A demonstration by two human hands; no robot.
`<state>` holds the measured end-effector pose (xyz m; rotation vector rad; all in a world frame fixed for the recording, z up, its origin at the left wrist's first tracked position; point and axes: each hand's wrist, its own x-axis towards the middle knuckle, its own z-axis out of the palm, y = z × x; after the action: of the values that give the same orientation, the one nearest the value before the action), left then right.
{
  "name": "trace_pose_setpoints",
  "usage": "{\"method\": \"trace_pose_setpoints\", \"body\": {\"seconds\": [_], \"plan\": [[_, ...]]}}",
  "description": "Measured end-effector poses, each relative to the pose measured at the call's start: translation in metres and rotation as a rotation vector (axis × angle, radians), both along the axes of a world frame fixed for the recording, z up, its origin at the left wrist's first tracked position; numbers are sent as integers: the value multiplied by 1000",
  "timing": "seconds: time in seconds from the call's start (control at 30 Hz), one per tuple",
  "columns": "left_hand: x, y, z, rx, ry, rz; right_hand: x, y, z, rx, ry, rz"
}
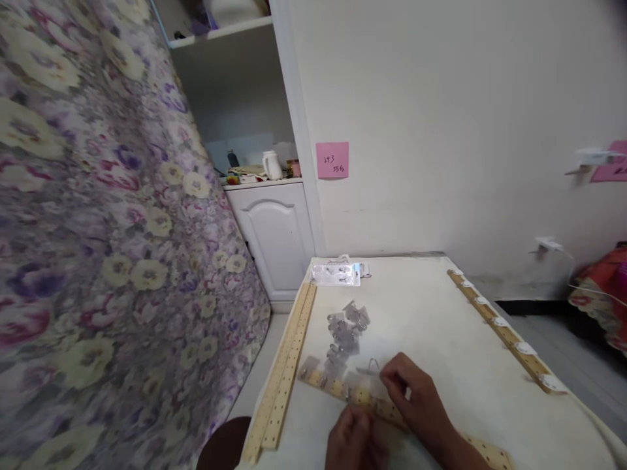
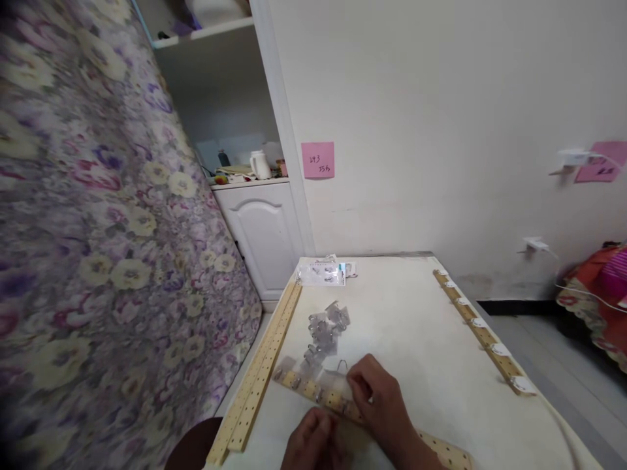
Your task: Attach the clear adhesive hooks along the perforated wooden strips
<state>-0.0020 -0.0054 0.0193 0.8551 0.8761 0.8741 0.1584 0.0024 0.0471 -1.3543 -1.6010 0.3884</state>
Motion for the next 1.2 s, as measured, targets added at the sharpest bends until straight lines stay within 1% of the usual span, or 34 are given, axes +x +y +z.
{"method": "trace_pose_setpoints", "body": {"seconds": [0.1, 0.17, 0.23, 0.3, 0.43, 0.57, 0.7, 0.8, 0.87, 0.93, 1.0, 1.2], "plan": [[8, 1, 28, -129, -90, 123, 2, -14, -11, 90, -23, 94], [11, 2, 41, -152, -96, 152, 4, -19, -17, 118, -40, 129], [13, 2, 48, -121, -75, 170, 7, -22, -21, 132, -52, 149], [14, 1, 50, -75, -52, 182, 9, -23, -23, 136, -44, 162], [16, 0, 50, -17, 44, 161, 11, -23, -20, 141, 45, 169], [21, -3, 48, 9, 117, 143, 9, -23, -16, 106, 168, 126], [28, -9, 46, 22, 89, 159, 9, -23, -19, 54, 282, 56], [32, -14, 43, 10, 69, 180, 11, -23, -24, -15, 366, -6], [33, -16, 40, 0, 57, 187, 12, -23, -25, -45, 392, 5], [34, -16, 37, -6, 46, 186, 12, -23, -24, -32, 402, 26], [35, -17, 35, -17, 31, 188, 11, -23, -23, -22, 411, 29], [38, -18, 29, -59, 16, 188, 9, -25, -16, -72, 426, 30]]}}
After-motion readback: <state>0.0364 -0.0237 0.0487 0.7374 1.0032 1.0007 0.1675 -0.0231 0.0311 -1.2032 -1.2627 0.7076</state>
